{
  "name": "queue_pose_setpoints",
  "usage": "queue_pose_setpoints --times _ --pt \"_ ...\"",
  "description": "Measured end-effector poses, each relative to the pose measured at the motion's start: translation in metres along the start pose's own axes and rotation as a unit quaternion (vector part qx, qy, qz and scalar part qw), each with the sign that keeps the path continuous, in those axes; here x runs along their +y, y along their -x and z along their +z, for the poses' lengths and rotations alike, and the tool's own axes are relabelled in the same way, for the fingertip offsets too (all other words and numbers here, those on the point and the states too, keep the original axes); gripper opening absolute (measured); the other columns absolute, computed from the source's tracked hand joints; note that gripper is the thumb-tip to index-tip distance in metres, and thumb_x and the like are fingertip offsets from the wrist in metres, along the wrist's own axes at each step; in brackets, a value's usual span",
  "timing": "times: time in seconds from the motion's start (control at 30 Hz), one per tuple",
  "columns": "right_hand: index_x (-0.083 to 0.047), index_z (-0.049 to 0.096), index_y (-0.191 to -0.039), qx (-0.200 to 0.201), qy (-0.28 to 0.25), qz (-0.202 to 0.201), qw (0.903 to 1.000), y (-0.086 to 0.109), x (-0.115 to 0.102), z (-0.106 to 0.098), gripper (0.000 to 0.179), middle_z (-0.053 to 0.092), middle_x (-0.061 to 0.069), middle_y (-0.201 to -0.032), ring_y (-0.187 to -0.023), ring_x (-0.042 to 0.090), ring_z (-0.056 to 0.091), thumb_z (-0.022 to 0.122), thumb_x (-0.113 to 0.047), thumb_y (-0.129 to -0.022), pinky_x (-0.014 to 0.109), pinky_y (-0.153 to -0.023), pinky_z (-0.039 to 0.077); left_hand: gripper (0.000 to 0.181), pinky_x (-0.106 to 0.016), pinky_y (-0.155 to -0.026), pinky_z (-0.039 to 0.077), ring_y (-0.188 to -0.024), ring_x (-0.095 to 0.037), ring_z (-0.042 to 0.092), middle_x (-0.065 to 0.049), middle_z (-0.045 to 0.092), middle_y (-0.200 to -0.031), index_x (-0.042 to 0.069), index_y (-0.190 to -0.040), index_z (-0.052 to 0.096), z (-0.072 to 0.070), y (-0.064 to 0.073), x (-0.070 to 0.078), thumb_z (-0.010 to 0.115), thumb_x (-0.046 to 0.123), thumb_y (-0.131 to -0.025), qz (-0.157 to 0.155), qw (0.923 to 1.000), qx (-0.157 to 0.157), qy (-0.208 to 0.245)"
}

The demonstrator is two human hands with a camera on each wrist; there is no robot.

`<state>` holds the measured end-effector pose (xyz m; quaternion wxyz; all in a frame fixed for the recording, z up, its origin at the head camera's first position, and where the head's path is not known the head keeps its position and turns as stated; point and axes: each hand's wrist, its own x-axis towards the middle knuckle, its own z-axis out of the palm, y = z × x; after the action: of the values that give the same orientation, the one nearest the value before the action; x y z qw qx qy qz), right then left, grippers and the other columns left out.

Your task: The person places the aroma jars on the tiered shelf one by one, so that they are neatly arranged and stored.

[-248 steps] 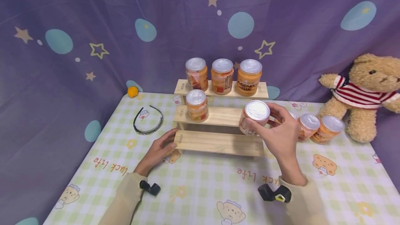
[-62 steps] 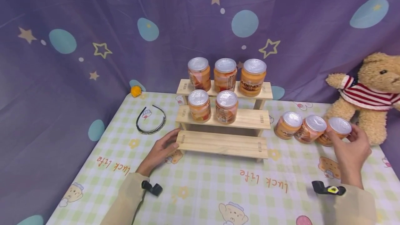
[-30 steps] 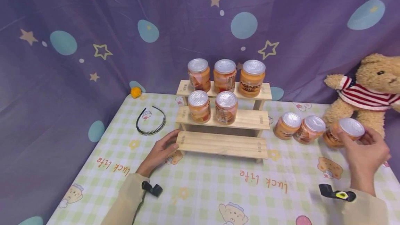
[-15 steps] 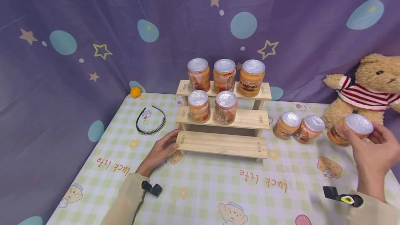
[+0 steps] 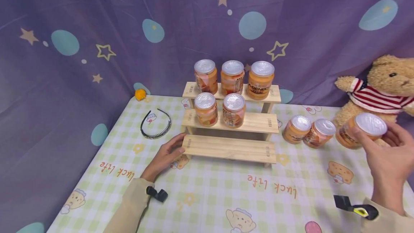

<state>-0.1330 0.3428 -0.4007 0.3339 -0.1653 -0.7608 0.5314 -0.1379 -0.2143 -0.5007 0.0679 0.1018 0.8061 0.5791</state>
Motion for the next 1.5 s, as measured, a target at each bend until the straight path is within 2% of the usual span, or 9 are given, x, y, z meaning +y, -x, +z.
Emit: queue_pose_setpoints --times 0.13,0.23,0.4,0.5,0.67,0.93,1.17,1.33,1.5 --pt "-0.036 0.058 -0.112 0.005 -0.006 0.011 0.9999 0.003 -0.012 0.002 0.045 0.056 -0.033 -0.100 -0.095 -0.014 0.050 0.070 0.000 -0.087 0.006 -0.094 0.036 0.058 -0.025 -0.110 0.040 -0.132 -0.028 0.057 -0.010 0.064 -0.137 0.020 -0.153 0.043 0.000 0.000 0.001 0.064 0.028 -0.099 0.000 1.0000 0.000 -0.001" --pt "-0.036 0.059 -0.114 0.014 0.003 0.001 0.9999 0.007 -0.018 0.004 0.047 0.055 -0.034 -0.100 -0.095 -0.015 0.050 0.073 -0.001 -0.086 0.008 -0.096 0.036 0.058 -0.030 -0.111 0.040 -0.132 -0.028 0.057 -0.010 0.064 -0.138 0.020 -0.153 0.043 0.000 0.000 0.002 0.064 0.027 -0.099 0.001 1.0000 -0.001 -0.002" --pt "-0.023 0.067 -0.122 0.029 0.004 -0.060 0.9978 0.012 -0.028 0.010 0.053 0.059 -0.032 -0.104 -0.099 -0.014 0.055 0.078 0.005 -0.078 0.008 -0.094 0.042 0.058 -0.034 -0.112 0.040 -0.132 -0.027 0.057 -0.010 0.064 -0.138 0.021 -0.152 0.044 0.000 0.000 0.001 0.064 0.026 -0.099 -0.001 1.0000 0.001 0.000" --pt "-0.018 0.069 -0.123 0.036 0.003 -0.048 0.9982 0.016 -0.034 0.014 0.055 0.061 -0.031 -0.104 -0.096 -0.014 0.057 0.081 0.004 -0.075 0.008 -0.093 0.044 0.057 -0.033 -0.112 0.040 -0.132 -0.027 0.057 -0.010 0.064 -0.138 0.022 -0.152 0.044 0.000 0.000 0.000 0.065 0.025 -0.098 -0.001 1.0000 0.003 0.002" --pt "-0.018 0.070 -0.124 0.013 0.001 -0.004 0.9999 0.022 -0.043 0.020 0.055 0.062 -0.035 -0.099 -0.090 -0.014 0.056 0.082 0.003 -0.074 0.007 -0.088 0.040 0.058 -0.030 -0.112 0.040 -0.131 -0.027 0.057 -0.010 0.065 -0.137 0.021 -0.152 0.044 0.000 0.000 -0.002 0.065 0.026 -0.098 0.003 1.0000 0.000 -0.001" --pt "-0.013 0.071 -0.125 -0.026 0.015 -0.012 0.9995 0.029 -0.058 0.029 0.060 0.065 -0.035 -0.098 -0.090 -0.016 0.060 0.088 0.001 -0.070 0.003 -0.087 0.044 0.057 -0.024 -0.109 0.041 -0.132 -0.028 0.057 -0.011 0.064 -0.138 0.022 -0.152 0.044 0.000 -0.001 -0.001 0.064 0.026 -0.099 0.006 1.0000 -0.002 0.003" --pt "-0.007 0.072 -0.121 -0.040 0.006 -0.061 0.9973 0.035 -0.067 0.042 0.061 0.066 -0.031 -0.100 -0.085 -0.016 0.064 0.090 0.006 -0.064 0.001 -0.077 0.047 0.057 -0.021 -0.107 0.041 -0.132 -0.028 0.057 -0.011 0.063 -0.138 0.022 -0.152 0.044 0.000 0.000 0.000 0.064 0.026 -0.099 0.005 1.0000 0.000 0.000" --pt "-0.006 0.072 -0.120 -0.054 0.011 -0.066 0.9963 0.040 -0.073 0.051 0.059 0.065 -0.031 -0.099 -0.086 -0.016 0.063 0.091 0.002 -0.065 0.003 -0.078 0.046 0.057 -0.019 -0.107 0.040 -0.132 -0.028 0.057 -0.011 0.063 -0.139 0.021 -0.152 0.044 0.001 0.000 0.000 0.064 0.024 -0.099 0.010 0.9999 0.003 -0.001" --pt "-0.008 0.073 -0.120 -0.073 -0.001 -0.044 0.9963 0.045 -0.081 0.061 0.057 0.067 -0.029 -0.091 -0.085 -0.012 0.066 0.091 -0.001 -0.066 0.004 -0.071 0.048 0.058 -0.016 -0.106 0.039 -0.133 -0.027 0.056 -0.012 0.061 -0.141 0.018 -0.152 0.044 0.001 0.000 0.000 0.065 0.023 -0.098 0.011 0.9999 0.003 0.002"
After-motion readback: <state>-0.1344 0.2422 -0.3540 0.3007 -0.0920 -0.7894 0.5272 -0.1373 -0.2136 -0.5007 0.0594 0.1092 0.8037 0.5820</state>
